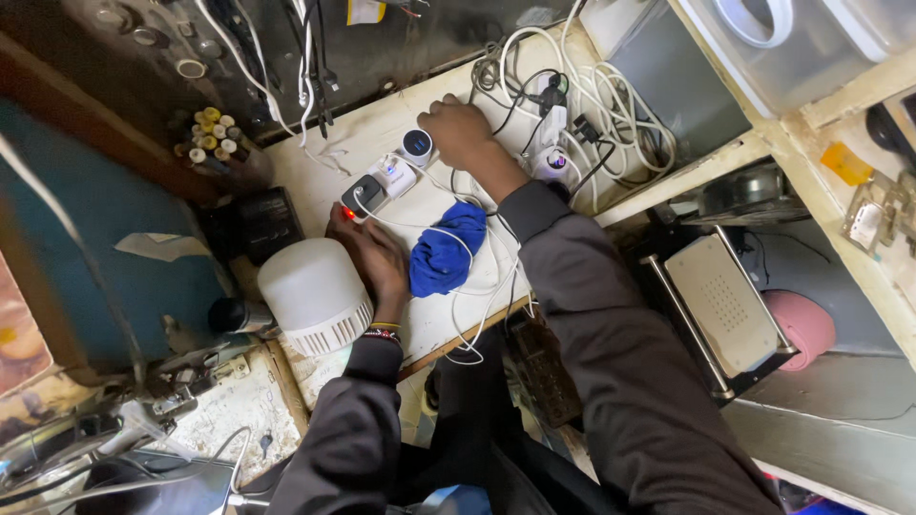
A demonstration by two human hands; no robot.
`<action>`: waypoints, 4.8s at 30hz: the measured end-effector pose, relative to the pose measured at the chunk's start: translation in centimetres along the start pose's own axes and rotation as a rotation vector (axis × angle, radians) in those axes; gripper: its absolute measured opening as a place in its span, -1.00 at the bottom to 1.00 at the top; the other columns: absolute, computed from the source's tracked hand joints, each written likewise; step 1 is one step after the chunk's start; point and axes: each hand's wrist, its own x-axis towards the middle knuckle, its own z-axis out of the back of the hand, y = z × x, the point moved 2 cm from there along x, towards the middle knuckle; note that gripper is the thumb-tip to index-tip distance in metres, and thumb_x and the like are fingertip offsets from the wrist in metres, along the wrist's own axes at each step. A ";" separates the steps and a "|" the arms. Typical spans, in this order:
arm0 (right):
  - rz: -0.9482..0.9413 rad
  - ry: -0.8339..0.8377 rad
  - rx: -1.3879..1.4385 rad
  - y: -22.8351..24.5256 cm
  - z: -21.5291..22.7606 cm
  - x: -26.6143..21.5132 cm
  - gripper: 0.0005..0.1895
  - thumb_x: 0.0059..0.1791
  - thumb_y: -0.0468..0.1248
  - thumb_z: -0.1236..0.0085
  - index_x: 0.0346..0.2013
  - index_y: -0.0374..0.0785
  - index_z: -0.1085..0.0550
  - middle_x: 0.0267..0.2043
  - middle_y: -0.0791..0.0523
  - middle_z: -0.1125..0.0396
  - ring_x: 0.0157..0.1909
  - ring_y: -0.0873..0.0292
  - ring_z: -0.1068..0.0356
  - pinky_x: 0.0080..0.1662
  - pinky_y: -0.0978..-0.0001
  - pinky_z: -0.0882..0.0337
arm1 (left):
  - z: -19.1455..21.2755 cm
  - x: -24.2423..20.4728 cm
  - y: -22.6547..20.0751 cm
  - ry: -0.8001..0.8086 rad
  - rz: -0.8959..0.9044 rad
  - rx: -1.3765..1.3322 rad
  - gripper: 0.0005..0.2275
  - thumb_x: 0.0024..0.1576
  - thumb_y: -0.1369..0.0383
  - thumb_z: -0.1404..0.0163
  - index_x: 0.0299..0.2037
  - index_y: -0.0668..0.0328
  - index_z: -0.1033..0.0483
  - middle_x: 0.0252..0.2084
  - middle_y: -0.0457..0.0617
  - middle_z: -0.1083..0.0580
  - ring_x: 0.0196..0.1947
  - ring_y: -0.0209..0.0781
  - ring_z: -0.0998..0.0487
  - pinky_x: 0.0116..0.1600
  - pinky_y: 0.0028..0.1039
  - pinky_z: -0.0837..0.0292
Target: The person cleans a cluttered workbench using a blue cloth. They wipe the surface, move a white fan, and organize various cables and power adapters. The person also handles a small black device and a container of small bottles during the cleaning process.
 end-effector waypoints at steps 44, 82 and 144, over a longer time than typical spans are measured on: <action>-0.361 -0.507 0.736 10.9 4.4 -11.8 -0.71 0.13 -0.07 -0.01 -0.01 -0.12 -0.57 -0.13 -0.04 -0.53 -0.03 -0.24 -0.49 -0.03 -0.15 -0.51 | -0.3 -5.7 -6.1 0.211 -0.395 0.307 -0.87 0.16 0.59 0.09 -0.25 0.07 -0.35 -0.14 -0.21 -0.15 -0.14 -0.38 -0.29 0.08 -0.61 -0.29; -0.424 -0.731 2.685 17.1 -2.3 -32.1 -0.53 0.06 0.01 0.03 0.24 0.04 -0.49 0.23 0.08 -0.45 0.22 0.02 -0.42 0.24 0.01 -0.38 | -4.3 -11.4 -15.5 0.940 -0.645 1.012 -0.83 0.28 0.25 0.02 -0.01 -0.14 -0.59 -0.30 -0.22 -0.63 -0.18 -0.16 -0.66 -0.02 -0.28 -0.51; -1.333 -0.470 1.752 -1.1 7.3 -1.8 -0.17 -0.38 -0.05 -0.62 0.08 -0.33 -0.52 0.02 -0.08 -0.45 0.03 -0.09 -0.52 -0.13 -0.08 -0.54 | -18.3 -3.8 -12.2 1.205 -0.803 0.959 -0.66 0.10 0.57 0.04 0.10 0.38 -0.27 -0.08 0.51 -0.46 -0.01 0.62 -0.48 0.08 0.34 -0.38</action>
